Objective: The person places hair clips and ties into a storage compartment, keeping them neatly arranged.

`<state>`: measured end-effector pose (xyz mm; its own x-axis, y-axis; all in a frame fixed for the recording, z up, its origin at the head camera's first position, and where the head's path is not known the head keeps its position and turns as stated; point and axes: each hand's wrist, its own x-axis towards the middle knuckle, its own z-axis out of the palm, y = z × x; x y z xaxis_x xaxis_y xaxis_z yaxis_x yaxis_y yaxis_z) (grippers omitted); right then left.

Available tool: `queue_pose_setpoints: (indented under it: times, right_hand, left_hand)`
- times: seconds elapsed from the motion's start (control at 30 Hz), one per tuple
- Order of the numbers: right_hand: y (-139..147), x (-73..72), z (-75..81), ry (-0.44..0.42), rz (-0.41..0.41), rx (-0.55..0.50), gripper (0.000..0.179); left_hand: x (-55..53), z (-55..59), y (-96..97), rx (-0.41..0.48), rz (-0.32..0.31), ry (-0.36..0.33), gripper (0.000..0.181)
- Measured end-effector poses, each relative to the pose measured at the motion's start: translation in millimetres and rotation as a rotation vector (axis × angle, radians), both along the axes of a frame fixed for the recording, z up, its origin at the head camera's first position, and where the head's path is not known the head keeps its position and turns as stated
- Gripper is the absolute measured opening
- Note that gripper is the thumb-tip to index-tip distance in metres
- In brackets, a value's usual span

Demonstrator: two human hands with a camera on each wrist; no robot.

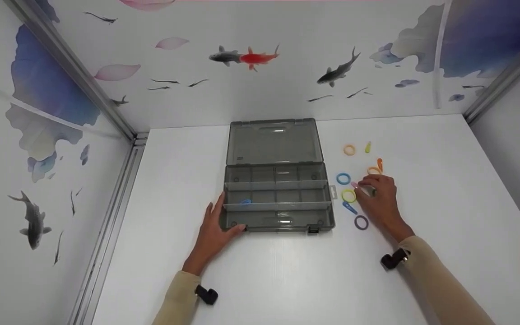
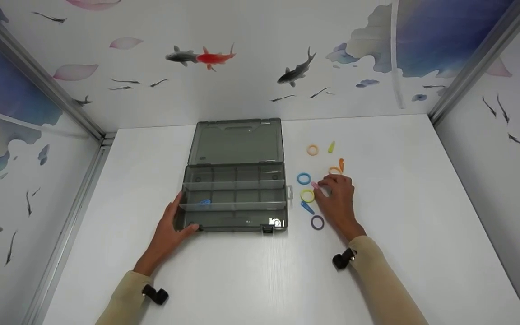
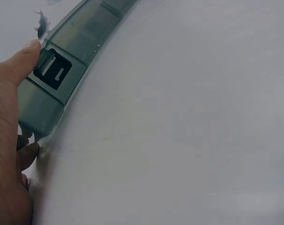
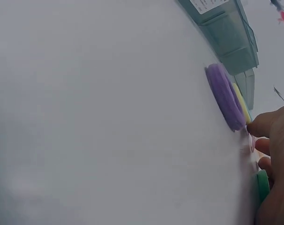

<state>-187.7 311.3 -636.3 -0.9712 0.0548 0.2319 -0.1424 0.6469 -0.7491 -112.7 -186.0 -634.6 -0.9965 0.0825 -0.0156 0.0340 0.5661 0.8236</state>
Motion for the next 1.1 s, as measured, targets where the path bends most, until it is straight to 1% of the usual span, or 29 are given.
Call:
queue_pose_setpoints:
  times: [0.3, 0.43, 0.6, 0.87, 0.97, 1.1]
  right_hand:
    - [-0.9, 1.1, -2.7, -0.004, -0.03, 0.007, 0.023]
    - [-2.0, -0.8, -4.2, 0.022, -0.033, 0.017, 0.022]
    - [-2.4, -2.9, -4.8, 0.06, -0.037, 0.021, 0.02]
    - [-0.6, -1.9, -4.0, -0.013, -0.042, 0.008, 0.021]
    - [0.2, -1.4, -1.1, -0.033, -0.037, -0.009, 0.02]
    - [-0.2, -2.3, 5.1, -0.017, -0.015, -0.022, 0.018]
  left_hand:
    - [0.7, -1.8, 1.2, -0.013, 0.006, 0.007, 0.11]
    - [0.1, -3.7, 0.7, -0.004, 0.012, 0.001, 0.111]
    - [-1.2, -3.2, -0.4, 0.003, 0.008, -0.002, 0.111]
    - [-1.2, -4.1, -2.3, 0.006, -0.005, 0.005, 0.11]
    - [-1.1, -5.0, -2.7, 0.008, -0.006, 0.004, 0.11]
    - [-0.4, -4.7, -2.9, 0.016, -0.01, 0.003, 0.109]
